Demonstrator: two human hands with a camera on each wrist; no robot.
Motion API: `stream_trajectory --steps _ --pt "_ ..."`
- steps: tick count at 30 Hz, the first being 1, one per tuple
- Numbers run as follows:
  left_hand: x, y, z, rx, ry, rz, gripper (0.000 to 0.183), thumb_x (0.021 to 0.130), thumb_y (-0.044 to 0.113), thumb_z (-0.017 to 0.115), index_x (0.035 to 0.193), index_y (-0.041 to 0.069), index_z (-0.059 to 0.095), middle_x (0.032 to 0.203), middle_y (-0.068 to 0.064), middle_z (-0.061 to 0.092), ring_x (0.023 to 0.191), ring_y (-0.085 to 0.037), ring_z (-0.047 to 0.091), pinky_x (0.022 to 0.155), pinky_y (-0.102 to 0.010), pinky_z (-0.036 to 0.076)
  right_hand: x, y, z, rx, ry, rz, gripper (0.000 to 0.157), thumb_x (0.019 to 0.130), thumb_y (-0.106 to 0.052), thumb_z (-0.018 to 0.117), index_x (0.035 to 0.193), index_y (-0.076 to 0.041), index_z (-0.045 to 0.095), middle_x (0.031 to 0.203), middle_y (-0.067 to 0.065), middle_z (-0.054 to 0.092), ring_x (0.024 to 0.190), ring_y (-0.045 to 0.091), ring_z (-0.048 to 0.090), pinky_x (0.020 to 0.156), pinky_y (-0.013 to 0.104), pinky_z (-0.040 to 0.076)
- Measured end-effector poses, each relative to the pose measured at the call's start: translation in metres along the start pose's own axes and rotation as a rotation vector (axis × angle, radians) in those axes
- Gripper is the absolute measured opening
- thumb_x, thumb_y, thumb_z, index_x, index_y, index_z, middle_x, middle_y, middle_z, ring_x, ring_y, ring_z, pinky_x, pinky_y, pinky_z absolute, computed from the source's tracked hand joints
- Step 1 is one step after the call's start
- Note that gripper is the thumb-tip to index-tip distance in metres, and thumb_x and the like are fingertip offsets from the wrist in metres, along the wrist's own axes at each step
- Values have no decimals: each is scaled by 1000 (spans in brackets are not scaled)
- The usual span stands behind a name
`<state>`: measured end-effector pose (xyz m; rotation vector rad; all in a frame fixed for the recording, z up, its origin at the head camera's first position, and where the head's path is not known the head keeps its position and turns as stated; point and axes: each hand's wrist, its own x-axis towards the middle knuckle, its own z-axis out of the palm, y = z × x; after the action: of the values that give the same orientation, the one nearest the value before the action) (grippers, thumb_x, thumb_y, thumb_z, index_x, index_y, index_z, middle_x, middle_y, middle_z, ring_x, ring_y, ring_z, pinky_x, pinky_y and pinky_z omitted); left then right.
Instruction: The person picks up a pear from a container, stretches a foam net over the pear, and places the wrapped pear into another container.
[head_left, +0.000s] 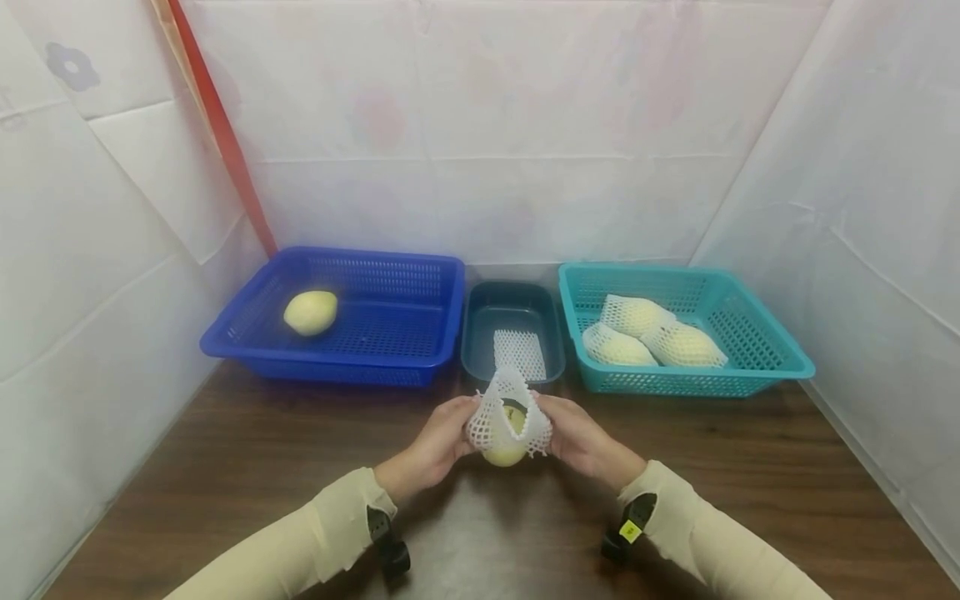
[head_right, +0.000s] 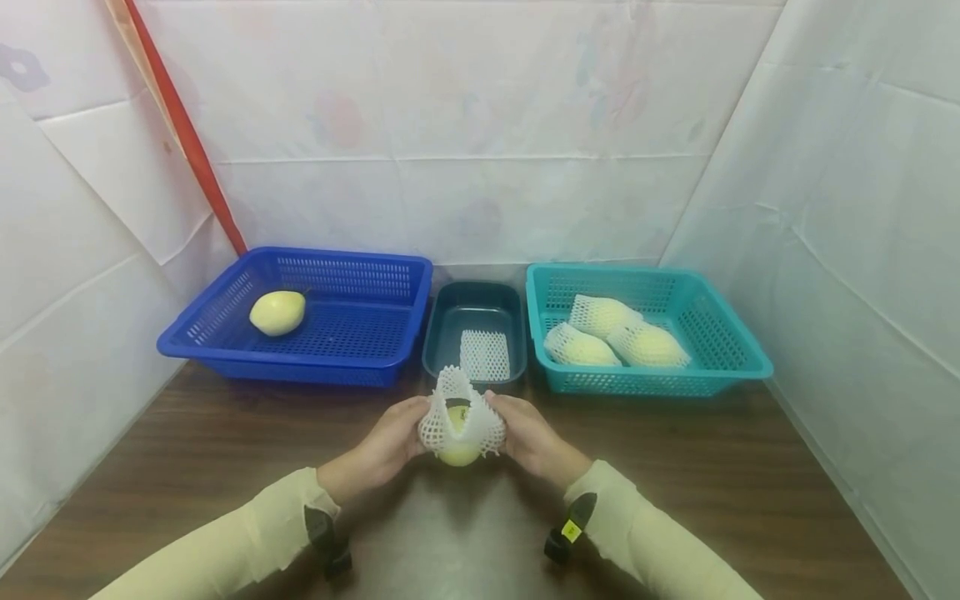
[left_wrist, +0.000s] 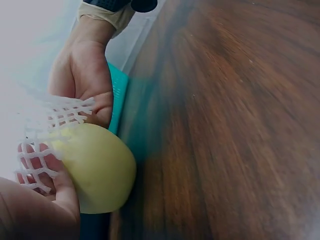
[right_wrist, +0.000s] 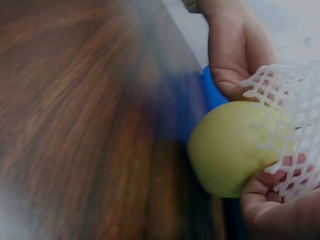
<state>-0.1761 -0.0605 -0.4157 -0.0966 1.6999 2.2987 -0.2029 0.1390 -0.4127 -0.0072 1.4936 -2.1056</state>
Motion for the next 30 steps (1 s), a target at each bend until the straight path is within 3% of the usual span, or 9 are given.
stream_trajectory --steps 9,19,26,30 --pt "2 -9 -5 45 34 -31 32 101 19 44 115 -9 47 87 -6 60 73 -12 60 63 -29 52 3 12 -5 -75 26 4 41 101 -24 46 129 7 46 99 5 64 89 16 60 75 32 50" --pt "5 -18 -8 67 38 -28 27 102 17 41 113 -7 46 84 -4 59 70 -11 58 60 -27 51 6 19 -9 -174 95 55 49 98 -28 52 133 5 43 116 13 59 99 20 58 84 36 49" --pt "5 -27 -12 145 55 -66 26 100 13 38 114 -7 46 87 -7 56 71 -14 57 61 -28 51 10 28 -6 -315 156 -39 38 100 -24 47 118 9 50 93 9 62 82 16 59 71 30 51" --pt "5 -24 -8 246 77 -75 23 99 11 35 110 -6 47 86 -9 54 71 -17 55 61 -32 52 11 27 0 -383 219 -24 35 102 -25 43 114 7 52 92 11 59 79 17 57 66 30 50"
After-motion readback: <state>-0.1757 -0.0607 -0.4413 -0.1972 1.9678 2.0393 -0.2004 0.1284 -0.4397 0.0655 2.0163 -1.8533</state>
